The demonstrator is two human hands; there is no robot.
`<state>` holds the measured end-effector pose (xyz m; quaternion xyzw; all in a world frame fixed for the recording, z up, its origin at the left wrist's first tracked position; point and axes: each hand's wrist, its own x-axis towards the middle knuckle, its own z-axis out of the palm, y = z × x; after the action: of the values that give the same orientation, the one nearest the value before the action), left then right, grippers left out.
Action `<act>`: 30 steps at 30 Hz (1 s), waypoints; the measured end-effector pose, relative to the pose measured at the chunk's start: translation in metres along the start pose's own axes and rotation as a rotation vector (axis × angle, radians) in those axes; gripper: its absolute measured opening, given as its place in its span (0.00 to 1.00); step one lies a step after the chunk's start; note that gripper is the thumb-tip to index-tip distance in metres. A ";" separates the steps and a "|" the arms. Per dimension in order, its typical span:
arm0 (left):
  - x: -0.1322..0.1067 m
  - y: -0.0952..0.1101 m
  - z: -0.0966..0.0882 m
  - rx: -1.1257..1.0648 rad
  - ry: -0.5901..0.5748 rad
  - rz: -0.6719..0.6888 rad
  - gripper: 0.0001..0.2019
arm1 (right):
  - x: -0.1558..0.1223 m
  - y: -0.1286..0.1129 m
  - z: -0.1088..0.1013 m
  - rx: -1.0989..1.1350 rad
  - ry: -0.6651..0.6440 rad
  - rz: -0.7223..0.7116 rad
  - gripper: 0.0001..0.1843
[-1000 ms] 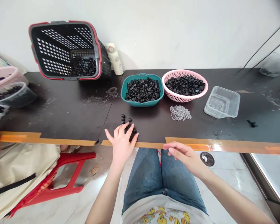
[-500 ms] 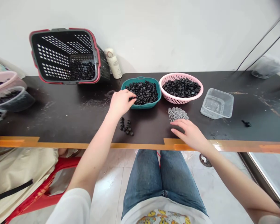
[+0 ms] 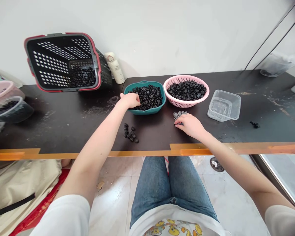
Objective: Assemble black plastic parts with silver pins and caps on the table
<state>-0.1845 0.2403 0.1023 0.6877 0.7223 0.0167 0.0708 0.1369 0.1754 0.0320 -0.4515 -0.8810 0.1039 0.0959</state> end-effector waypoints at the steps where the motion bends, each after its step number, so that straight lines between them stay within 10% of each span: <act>1: -0.001 -0.001 0.001 -0.015 0.007 0.007 0.04 | 0.001 0.001 0.000 0.010 0.000 0.008 0.06; 11: -0.028 0.002 0.005 -0.169 0.266 0.104 0.06 | 0.005 0.002 -0.003 0.060 -0.026 0.045 0.06; 17: -0.103 0.034 0.001 -0.617 0.533 0.284 0.08 | -0.001 0.005 -0.005 0.064 -0.004 0.047 0.03; 23: -0.186 0.060 0.048 -1.069 0.194 0.266 0.09 | -0.004 0.010 -0.002 0.081 -0.015 0.036 0.04; 30: -0.213 0.084 0.112 -1.421 0.114 0.046 0.11 | -0.015 0.006 -0.005 0.142 0.054 0.143 0.07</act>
<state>-0.0780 0.0244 0.0188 0.4883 0.5245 0.5208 0.4639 0.1513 0.1670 0.0336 -0.5080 -0.8340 0.1604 0.1438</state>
